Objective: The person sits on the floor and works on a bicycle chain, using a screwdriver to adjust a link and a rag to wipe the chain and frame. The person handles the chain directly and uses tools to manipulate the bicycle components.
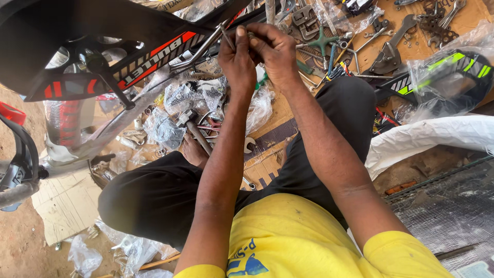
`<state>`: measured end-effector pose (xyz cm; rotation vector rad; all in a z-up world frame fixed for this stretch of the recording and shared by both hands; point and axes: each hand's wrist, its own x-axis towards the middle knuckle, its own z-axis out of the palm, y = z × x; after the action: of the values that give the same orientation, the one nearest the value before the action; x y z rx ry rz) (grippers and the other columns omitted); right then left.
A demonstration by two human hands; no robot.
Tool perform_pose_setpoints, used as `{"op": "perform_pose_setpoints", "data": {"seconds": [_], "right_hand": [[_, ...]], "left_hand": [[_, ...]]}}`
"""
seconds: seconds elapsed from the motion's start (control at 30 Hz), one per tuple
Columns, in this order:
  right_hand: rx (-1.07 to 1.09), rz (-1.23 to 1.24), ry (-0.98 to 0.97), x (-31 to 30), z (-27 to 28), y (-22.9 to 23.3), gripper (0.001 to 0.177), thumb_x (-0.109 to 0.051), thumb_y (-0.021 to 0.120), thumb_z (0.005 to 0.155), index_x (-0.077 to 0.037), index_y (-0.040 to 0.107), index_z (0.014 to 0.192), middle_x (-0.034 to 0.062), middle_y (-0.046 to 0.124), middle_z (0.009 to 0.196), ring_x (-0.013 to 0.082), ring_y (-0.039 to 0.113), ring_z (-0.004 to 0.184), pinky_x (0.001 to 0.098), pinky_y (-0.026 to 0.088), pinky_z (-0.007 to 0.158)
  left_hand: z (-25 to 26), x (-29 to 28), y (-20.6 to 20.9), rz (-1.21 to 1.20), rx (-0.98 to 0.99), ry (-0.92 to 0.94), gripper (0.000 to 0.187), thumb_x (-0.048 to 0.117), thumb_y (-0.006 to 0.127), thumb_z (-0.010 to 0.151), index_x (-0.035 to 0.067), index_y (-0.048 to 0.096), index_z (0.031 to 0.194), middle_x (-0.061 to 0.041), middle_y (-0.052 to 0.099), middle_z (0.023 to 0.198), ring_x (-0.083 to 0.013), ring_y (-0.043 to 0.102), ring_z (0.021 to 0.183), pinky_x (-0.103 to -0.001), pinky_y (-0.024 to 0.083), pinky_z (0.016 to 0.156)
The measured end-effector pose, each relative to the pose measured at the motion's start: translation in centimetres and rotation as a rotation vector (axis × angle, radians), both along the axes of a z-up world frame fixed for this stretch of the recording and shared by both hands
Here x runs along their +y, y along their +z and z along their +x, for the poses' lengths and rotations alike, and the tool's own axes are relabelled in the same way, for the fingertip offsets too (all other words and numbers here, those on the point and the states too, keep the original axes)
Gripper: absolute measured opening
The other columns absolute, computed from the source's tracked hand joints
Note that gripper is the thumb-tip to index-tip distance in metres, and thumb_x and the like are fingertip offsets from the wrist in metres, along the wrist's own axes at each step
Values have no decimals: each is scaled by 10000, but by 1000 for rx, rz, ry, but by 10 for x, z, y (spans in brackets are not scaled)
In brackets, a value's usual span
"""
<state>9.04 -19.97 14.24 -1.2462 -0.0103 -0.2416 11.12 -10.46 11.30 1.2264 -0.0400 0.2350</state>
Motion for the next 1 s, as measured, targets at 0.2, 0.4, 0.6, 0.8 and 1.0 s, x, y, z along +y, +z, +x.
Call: {"op": "perform_pose_setpoints", "data": {"seconds": [0.2,0.4,0.6,0.8,1.0], "right_hand": [[-34,-211,-149,6,0,-1,144,-125,702,1008,-29,725,1113,53,765,952,115,729,807,249,636,687],[92,344,-17,-21,55,-5,89,-92,791,954,-63,707,947,26,702,830,137,642,725,282,496,605],[83,656,91,-17,74,-33,92,-34,765,948,-73,686,921,28,685,828,158,642,746,306,492,641],[32,698,91,-3,70,-35,39,-96,709,996,-61,715,979,40,721,869,131,620,719,276,470,608],[-76,627,-35,6,66,-30,46,-84,702,1046,-39,709,1046,62,735,928,125,614,728,275,478,631]], "left_hand": [[-8,-6,-2,619,-162,219,349,319,561,1127,67,610,891,-32,555,866,-132,536,722,-305,453,599],[7,1,44,832,-479,413,213,186,480,1175,36,582,1287,-161,536,1312,-302,678,1100,-377,644,830],[41,6,43,1042,-165,281,202,92,598,985,-9,632,1157,-225,598,1272,-319,744,788,-381,621,571],[50,12,44,1113,-196,350,103,126,691,958,82,727,1043,-134,713,1106,-347,736,874,-446,585,729],[40,14,50,908,-355,299,242,40,669,969,106,699,1200,-108,690,1219,-285,763,938,-390,621,768]]}}
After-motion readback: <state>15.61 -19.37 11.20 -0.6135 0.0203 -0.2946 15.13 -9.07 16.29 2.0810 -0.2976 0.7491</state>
